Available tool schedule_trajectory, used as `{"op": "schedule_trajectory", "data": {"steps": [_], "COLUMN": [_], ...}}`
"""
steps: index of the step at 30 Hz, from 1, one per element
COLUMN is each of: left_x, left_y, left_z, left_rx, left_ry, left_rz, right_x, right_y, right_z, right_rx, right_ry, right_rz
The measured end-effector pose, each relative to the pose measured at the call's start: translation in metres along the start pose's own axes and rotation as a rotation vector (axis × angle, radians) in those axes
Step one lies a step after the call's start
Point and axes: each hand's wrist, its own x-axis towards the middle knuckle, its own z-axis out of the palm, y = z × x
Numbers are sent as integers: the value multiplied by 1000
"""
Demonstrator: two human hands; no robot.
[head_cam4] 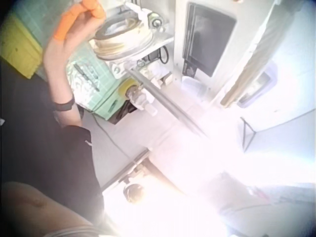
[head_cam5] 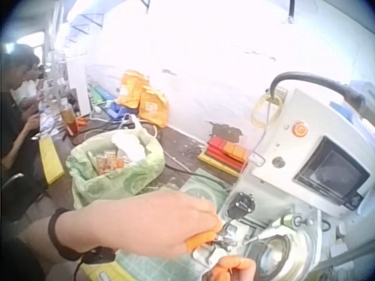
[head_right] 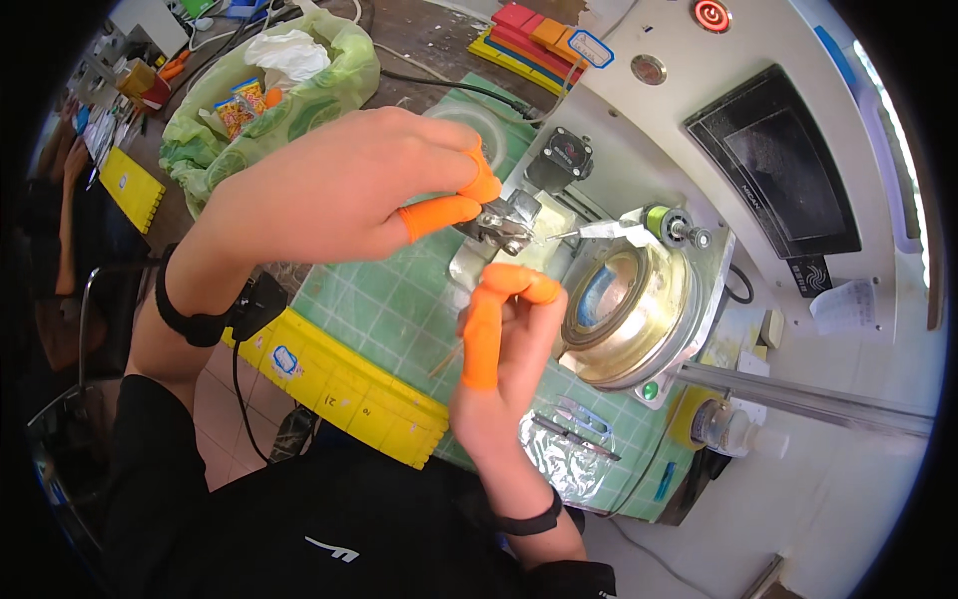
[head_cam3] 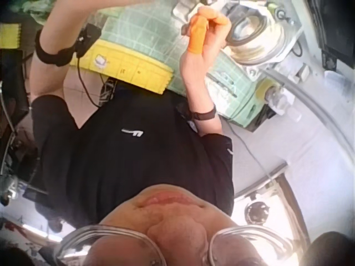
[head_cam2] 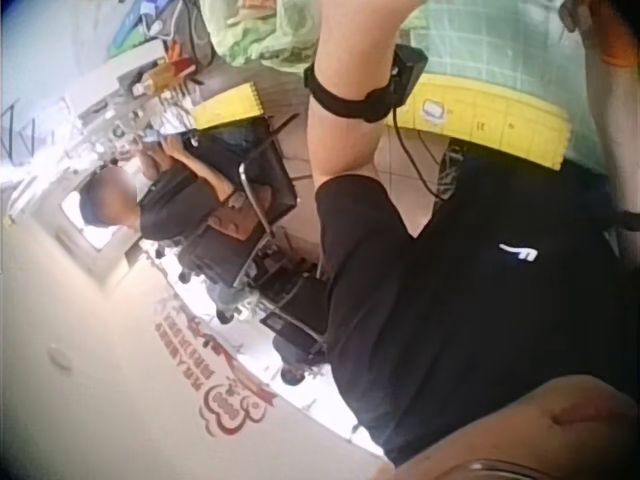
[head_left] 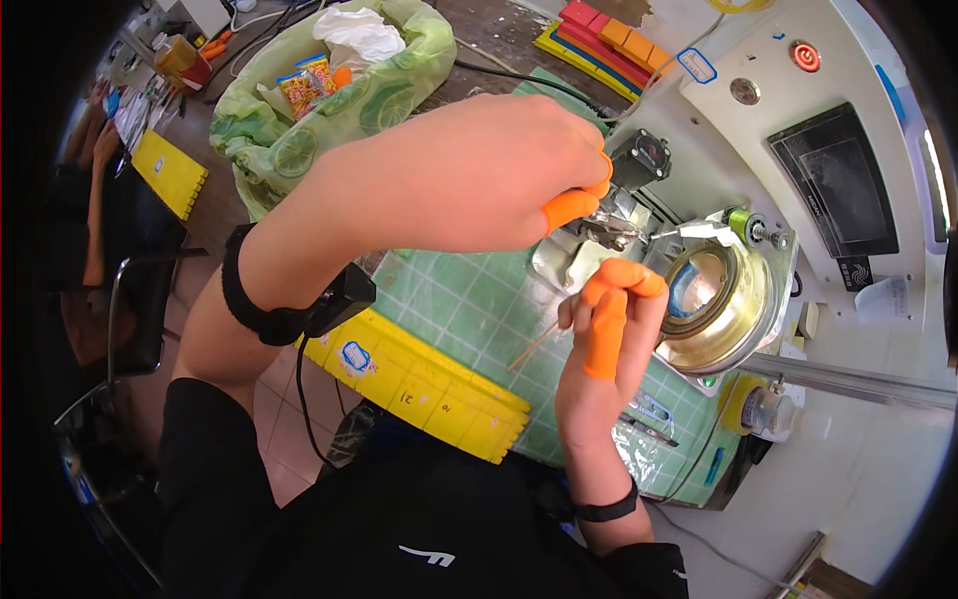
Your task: Assembling and gluing small mechanical components at a workstation.
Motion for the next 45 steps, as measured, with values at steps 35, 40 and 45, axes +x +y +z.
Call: {"op": "schedule_trajectory", "data": {"steps": [35, 40, 45], "left_x": [41, -17, -26], "left_y": [-14, 4, 16], "left_z": [-7, 25, 11], "left_rx": [-315, -642, -685], "left_ry": [-20, -276, -562], "left_rz": [439, 131, 238], "right_x": [35, 22, 30], "right_y": [25, 24, 35], "right_z": [2, 4, 0], "right_rx": [349, 300, 177], "right_ry": [229, 248, 257], "right_rz": [74, 21, 35]}}
